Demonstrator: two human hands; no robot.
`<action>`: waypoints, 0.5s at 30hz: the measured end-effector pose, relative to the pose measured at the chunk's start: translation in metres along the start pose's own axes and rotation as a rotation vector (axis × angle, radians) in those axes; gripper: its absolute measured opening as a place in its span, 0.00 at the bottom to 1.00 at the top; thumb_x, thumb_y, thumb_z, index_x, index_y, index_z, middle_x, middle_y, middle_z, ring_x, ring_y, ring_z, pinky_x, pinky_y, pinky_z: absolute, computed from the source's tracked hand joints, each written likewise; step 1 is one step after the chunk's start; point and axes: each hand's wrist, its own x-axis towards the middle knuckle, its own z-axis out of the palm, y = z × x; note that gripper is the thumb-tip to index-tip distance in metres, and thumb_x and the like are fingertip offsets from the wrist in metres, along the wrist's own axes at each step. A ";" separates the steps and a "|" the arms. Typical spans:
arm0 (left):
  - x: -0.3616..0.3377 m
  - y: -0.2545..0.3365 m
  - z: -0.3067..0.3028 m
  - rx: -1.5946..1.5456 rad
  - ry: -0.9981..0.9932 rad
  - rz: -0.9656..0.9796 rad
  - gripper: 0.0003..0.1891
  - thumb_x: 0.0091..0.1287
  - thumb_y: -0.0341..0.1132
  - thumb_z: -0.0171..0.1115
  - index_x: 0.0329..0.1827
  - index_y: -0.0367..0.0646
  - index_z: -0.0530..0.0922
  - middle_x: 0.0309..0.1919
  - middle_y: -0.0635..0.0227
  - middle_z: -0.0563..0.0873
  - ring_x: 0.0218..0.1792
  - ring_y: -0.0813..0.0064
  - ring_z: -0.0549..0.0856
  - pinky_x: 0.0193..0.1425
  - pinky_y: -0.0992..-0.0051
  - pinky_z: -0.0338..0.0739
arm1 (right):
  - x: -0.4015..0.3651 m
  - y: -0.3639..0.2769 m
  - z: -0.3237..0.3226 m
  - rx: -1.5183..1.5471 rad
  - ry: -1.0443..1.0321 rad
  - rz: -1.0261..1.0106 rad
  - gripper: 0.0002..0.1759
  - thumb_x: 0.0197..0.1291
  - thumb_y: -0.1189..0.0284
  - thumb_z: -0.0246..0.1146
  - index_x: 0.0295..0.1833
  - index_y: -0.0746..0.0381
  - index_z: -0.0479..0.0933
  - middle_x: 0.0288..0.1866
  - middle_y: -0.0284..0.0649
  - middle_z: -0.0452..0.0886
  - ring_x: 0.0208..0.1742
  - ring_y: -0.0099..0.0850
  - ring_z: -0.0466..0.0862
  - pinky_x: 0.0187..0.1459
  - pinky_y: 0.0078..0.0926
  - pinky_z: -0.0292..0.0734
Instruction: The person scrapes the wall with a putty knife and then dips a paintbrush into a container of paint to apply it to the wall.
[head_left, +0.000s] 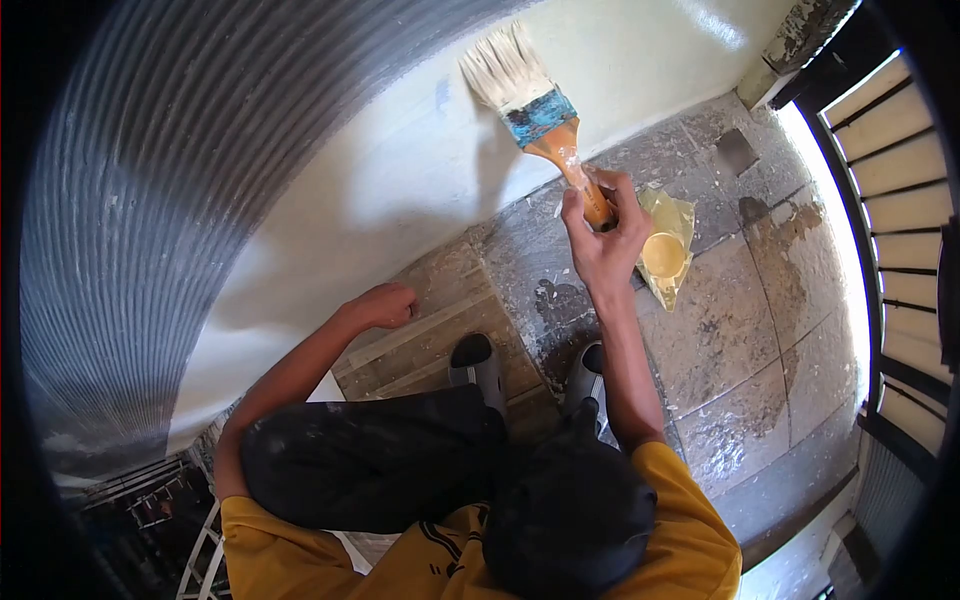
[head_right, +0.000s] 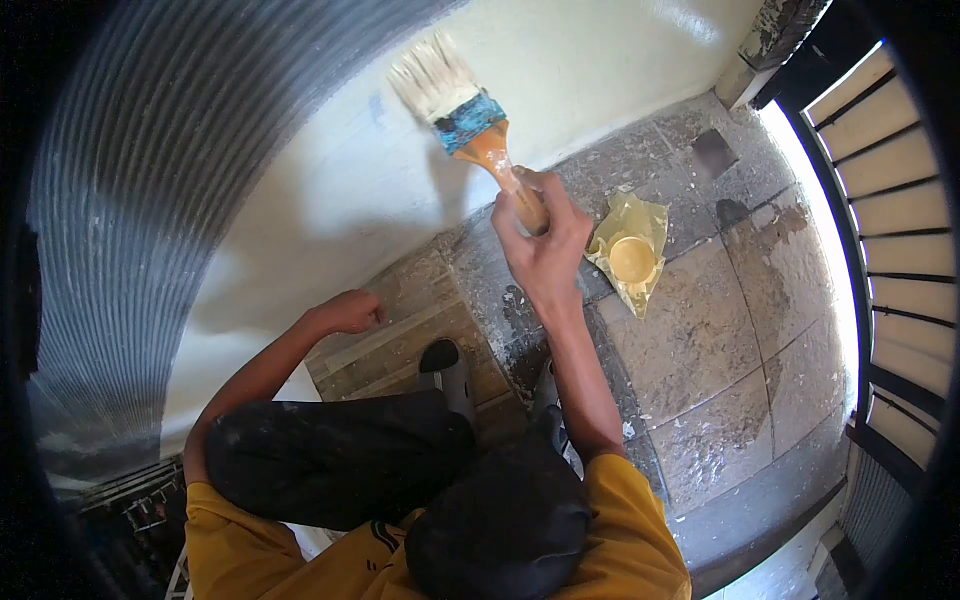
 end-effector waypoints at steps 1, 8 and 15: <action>0.000 -0.001 0.001 -0.001 0.000 0.000 0.17 0.58 0.29 0.54 0.47 0.39 0.87 0.45 0.46 0.88 0.50 0.48 0.87 0.56 0.58 0.80 | 0.000 0.007 0.000 -0.039 0.002 0.025 0.11 0.58 0.76 0.69 0.45 0.67 0.80 0.26 0.44 0.83 0.26 0.23 0.81 0.29 0.24 0.74; -0.001 -0.003 0.003 -0.031 0.026 -0.013 0.17 0.57 0.29 0.55 0.46 0.39 0.87 0.44 0.46 0.88 0.50 0.48 0.87 0.56 0.57 0.80 | -0.026 0.046 -0.011 -0.197 -0.067 0.161 0.10 0.58 0.75 0.69 0.43 0.67 0.80 0.25 0.43 0.82 0.25 0.24 0.80 0.29 0.27 0.75; -0.001 0.005 -0.002 0.000 -0.044 -0.031 0.17 0.57 0.28 0.55 0.47 0.38 0.87 0.45 0.46 0.88 0.51 0.48 0.87 0.56 0.57 0.79 | -0.031 0.002 -0.017 -0.013 0.053 -0.114 0.12 0.53 0.76 0.71 0.43 0.68 0.81 0.25 0.40 0.81 0.24 0.22 0.78 0.28 0.20 0.73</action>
